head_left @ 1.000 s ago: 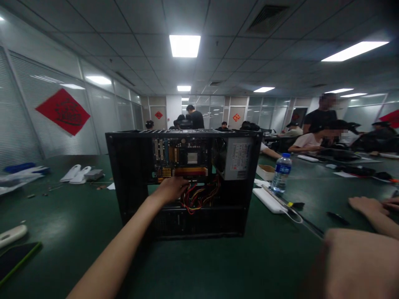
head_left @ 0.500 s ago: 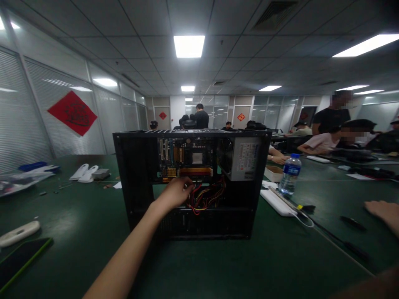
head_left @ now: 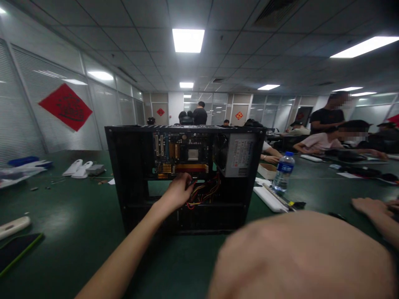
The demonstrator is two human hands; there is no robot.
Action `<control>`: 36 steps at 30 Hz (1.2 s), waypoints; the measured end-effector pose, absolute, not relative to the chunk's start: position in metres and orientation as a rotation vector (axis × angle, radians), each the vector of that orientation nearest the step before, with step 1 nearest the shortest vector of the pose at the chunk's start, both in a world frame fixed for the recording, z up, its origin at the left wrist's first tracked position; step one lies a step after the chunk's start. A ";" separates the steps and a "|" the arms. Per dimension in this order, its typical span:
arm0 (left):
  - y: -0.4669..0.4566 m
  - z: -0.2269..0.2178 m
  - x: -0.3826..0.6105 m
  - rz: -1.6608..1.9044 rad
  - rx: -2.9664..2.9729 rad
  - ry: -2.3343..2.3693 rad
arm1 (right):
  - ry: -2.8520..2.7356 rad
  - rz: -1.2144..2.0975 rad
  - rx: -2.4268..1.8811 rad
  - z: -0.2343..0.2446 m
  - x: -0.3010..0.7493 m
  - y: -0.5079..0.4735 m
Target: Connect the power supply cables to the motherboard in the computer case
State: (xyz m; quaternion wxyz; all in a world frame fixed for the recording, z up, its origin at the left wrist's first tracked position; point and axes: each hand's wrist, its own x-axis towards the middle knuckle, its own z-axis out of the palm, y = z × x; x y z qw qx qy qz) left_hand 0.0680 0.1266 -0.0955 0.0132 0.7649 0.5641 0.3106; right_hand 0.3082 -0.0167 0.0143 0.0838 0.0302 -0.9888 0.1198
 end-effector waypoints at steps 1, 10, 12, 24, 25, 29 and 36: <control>0.128 -0.096 0.067 0.961 2.360 1.741 | -2.926 0.442 -0.072 0.016 0.295 -0.001; 0.135 -0.094 0.067 0.972 2.350 1.521 | -2.484 0.044 -0.660 -0.076 0.211 0.158; 0.133 -0.092 0.068 0.950 2.329 1.548 | -2.490 0.109 -0.671 -0.088 0.209 0.167; 0.140 -0.092 0.071 0.908 2.412 1.560 | -2.482 0.193 -0.808 -0.088 0.207 0.167; 0.139 -0.092 0.071 0.919 2.415 1.568 | -2.482 0.193 -0.811 -0.089 0.207 0.168; 0.137 -0.090 0.071 0.929 2.434 1.614 | -2.484 0.191 -0.800 -0.089 0.208 0.169; 0.133 -0.084 0.074 0.931 2.441 1.615 | -2.480 0.243 -0.802 -0.088 0.210 0.168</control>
